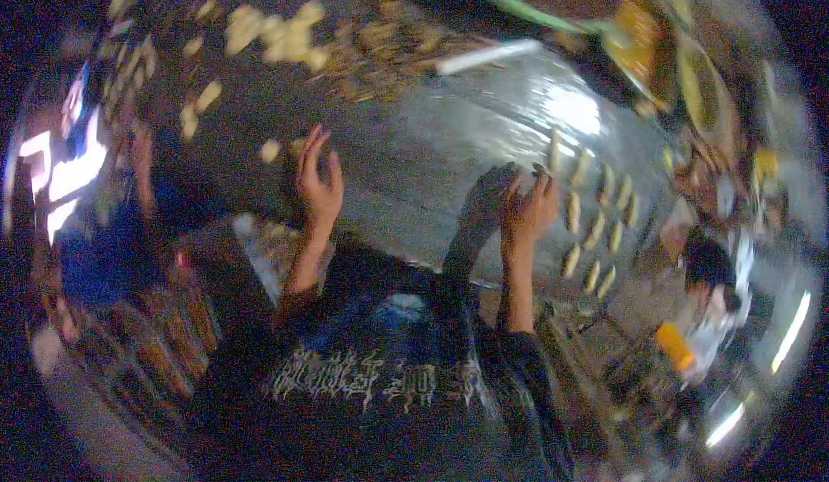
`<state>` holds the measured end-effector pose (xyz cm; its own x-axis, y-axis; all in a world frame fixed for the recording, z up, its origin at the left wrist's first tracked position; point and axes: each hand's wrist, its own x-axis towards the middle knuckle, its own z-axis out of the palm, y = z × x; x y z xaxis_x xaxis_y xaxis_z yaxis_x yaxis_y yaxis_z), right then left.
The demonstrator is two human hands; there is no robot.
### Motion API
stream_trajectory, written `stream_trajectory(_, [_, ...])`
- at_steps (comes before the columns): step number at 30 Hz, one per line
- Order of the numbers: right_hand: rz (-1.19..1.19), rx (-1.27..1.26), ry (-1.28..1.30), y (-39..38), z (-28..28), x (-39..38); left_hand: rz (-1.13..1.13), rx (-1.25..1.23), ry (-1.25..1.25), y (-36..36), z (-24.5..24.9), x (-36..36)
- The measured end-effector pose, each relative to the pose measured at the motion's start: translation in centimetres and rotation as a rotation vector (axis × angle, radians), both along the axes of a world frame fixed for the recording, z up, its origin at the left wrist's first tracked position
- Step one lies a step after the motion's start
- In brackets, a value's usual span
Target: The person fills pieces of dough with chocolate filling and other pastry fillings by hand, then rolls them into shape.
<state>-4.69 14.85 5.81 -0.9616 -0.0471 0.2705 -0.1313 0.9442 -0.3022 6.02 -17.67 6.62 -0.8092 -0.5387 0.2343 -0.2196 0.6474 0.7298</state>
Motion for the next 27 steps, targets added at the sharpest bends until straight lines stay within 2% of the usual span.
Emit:
stream_trajectory(2, [0.144,-0.208,-0.163,-5.6,1.1,0.0,0.138,0.005,0.085,-3.8,-0.4,1.2])
stream_trajectory(6, [0.904,-0.262,-0.339,-18.9,0.1,1.2,0.385,0.052,0.165,-10.7,-2.4,3.8])
stream_trajectory(8, [1.119,-0.292,-0.347,-25.7,-1.2,2.3,0.433,0.056,0.132,-13.3,-3.0,5.6])
stream_trajectory(11, [1.326,0.048,-0.239,-32.0,-3.1,2.7,0.472,0.083,0.021,-14.4,-2.0,6.8])
stream_trajectory(12, [1.313,0.002,-0.366,-32.8,-3.1,2.1,0.455,0.093,-0.033,-14.5,-1.8,7.5])
stream_trajectory(14, [1.269,-0.083,-0.61,-33.7,-3.2,0.9,0.451,0.119,0.054,-14.2,-2.8,8.2])
stream_trajectory(17, [1.021,-0.351,-1.019,-31.6,3.1,-2.3,0.393,0.237,0.03,-11.2,-1.4,8.2])
stream_trajectory(18, [0.917,-0.547,-1.09,-30.1,2.8,-2.3,0.364,0.285,0.0,-9.7,-0.2,7.6])
stream_trajectory(20, [0.682,-0.942,-1.205,-26.5,2.1,-1.0,0.252,0.719,0.142,-6.0,1.4,5.6])
stream_trajectory(23, [0.557,-1.207,-1.096,-22.3,6.9,2.8,0.162,0.591,0.172,-1.5,2.8,2.8])
stream_trajectory(26, [0.602,-0.859,-0.644,-17.4,9.2,4.3,-0.018,0.493,0.063,1.5,6.2,1.3])
stream_trajectory(27, [0.598,-0.834,-0.57,-15.6,9.4,4.4,-0.088,0.575,0.108,2.4,5.8,1.2])
